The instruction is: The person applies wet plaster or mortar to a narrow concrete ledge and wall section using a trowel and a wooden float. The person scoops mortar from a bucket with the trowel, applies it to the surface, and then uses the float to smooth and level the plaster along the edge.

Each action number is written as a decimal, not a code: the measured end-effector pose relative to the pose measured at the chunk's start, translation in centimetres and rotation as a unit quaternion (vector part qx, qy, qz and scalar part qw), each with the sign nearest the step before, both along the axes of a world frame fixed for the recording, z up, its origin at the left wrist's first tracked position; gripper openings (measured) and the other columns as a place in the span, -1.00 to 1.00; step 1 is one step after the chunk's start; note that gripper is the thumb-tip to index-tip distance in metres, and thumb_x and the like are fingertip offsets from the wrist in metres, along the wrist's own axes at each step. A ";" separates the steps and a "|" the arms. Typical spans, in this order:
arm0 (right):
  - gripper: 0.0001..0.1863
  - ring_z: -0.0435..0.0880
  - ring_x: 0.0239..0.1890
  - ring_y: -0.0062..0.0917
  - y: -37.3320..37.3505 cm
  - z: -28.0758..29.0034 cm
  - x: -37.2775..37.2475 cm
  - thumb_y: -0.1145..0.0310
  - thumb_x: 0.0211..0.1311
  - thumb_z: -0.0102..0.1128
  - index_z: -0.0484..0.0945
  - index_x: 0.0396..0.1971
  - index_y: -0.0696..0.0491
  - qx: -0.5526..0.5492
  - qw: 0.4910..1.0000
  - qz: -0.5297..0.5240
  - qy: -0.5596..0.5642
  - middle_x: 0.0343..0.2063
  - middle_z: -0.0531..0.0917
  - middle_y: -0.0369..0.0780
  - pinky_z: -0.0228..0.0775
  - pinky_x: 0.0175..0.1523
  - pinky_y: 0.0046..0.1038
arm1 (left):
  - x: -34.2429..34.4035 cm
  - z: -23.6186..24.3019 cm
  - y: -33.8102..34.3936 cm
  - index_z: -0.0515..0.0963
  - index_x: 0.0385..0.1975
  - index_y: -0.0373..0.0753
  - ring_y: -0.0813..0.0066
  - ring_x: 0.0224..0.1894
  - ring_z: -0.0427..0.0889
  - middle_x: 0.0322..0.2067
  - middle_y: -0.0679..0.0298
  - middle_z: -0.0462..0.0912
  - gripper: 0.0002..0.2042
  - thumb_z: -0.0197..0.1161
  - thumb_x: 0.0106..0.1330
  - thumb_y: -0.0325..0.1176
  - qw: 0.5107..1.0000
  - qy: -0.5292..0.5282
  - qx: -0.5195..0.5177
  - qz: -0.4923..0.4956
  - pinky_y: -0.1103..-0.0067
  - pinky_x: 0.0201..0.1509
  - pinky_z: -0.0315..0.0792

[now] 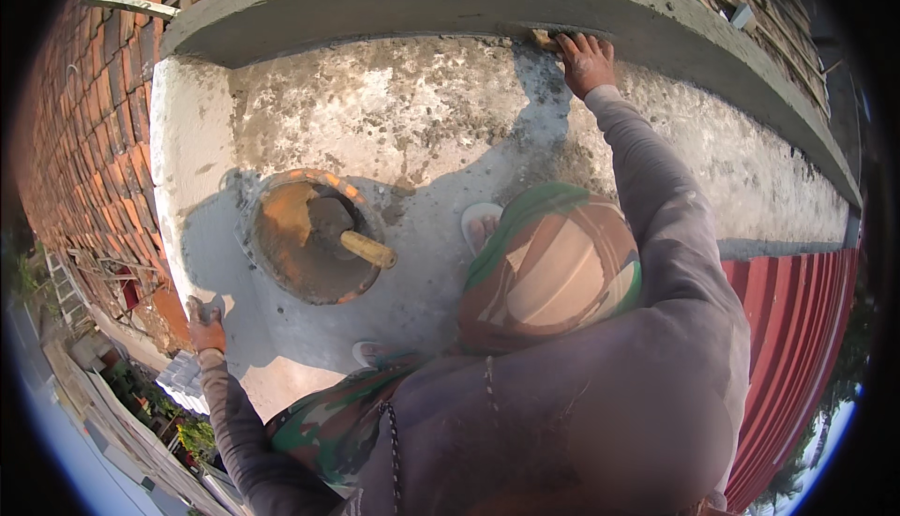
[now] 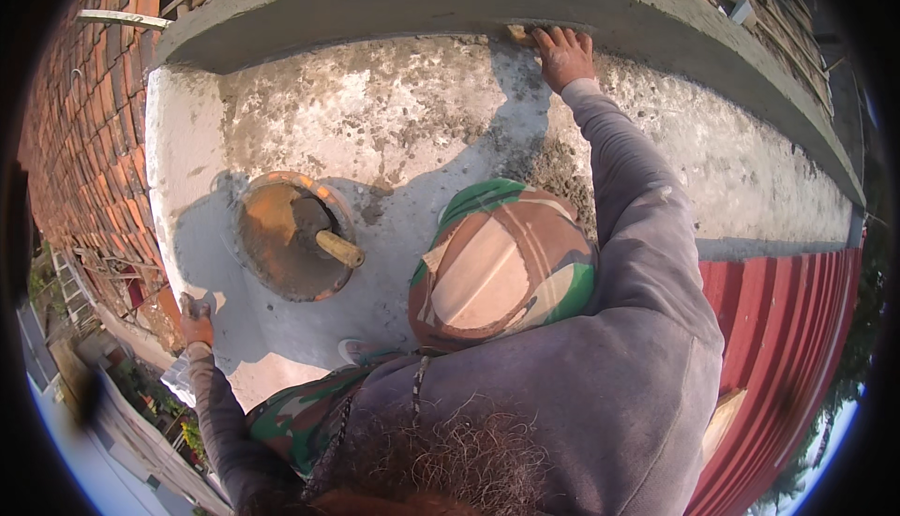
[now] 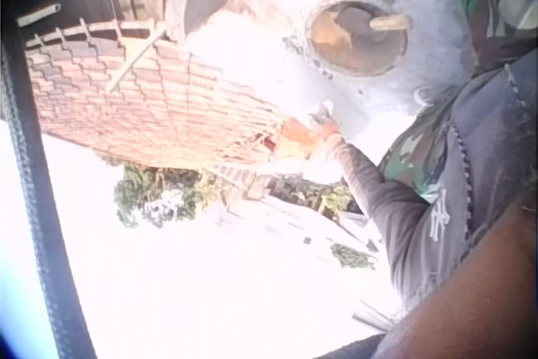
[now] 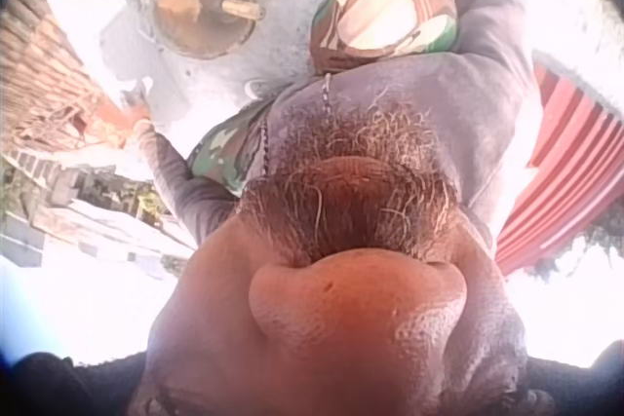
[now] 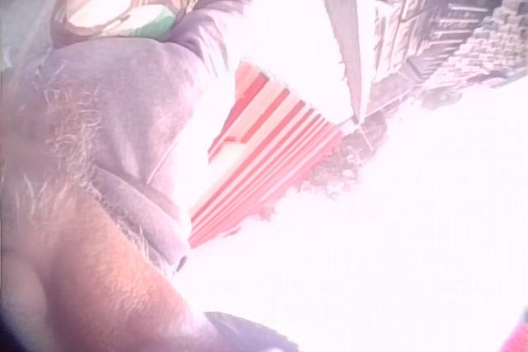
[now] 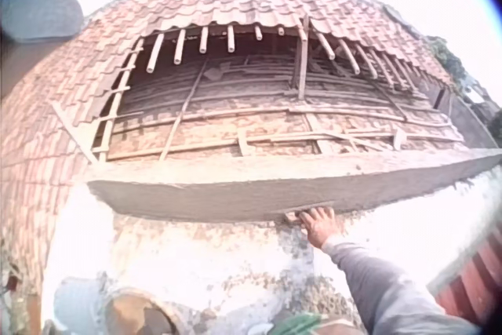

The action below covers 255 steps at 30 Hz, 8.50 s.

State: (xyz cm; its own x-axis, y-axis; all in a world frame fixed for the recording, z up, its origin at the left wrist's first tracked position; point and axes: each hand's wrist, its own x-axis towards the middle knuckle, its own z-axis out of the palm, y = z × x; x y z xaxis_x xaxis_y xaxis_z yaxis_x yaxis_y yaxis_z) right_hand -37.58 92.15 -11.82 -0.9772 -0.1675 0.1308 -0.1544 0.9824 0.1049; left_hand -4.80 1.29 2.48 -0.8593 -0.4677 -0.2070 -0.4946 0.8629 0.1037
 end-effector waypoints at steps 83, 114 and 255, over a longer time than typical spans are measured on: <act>-0.52 0.72 -0.09 -0.07 23.7 14.2 4.5 0.07 0.39 0.19 0.60 -0.07 0.27 -0.346 0.837 -0.361 0.221 -0.12 0.69 0.10 0.50 0.07 -0.19 | -0.6 3.0 2.6 0.27 0.44 -0.41 0.08 0.29 0.56 0.28 -0.13 0.52 -0.33 0.35 0.33 -0.45 0.997 -0.038 0.006 0.071 0.35 0.37 0.40; -0.21 0.68 0.12 0.01 35.9 16.9 6.0 -0.20 0.26 0.09 0.66 -0.04 0.36 -0.272 0.797 -0.527 0.111 -0.04 0.71 0.19 0.43 0.26 -0.17 | -3.4 -0.4 0.3 0.26 0.43 -0.47 0.06 0.38 0.47 0.35 -0.18 0.42 -0.38 0.28 0.41 -0.40 0.988 -0.034 0.129 0.084 0.36 0.43 0.35; -0.59 0.58 0.14 -0.23 -8.6 5.3 -3.7 0.17 0.35 0.24 0.53 0.15 -0.09 -0.016 0.997 0.073 0.012 0.00 0.62 -0.21 0.42 0.24 -0.10 | -1.2 0.9 0.2 0.43 0.34 -0.39 0.07 0.14 0.69 0.11 -0.17 0.66 -0.41 0.35 0.34 -0.28 1.000 0.003 -0.011 0.022 0.36 0.18 0.53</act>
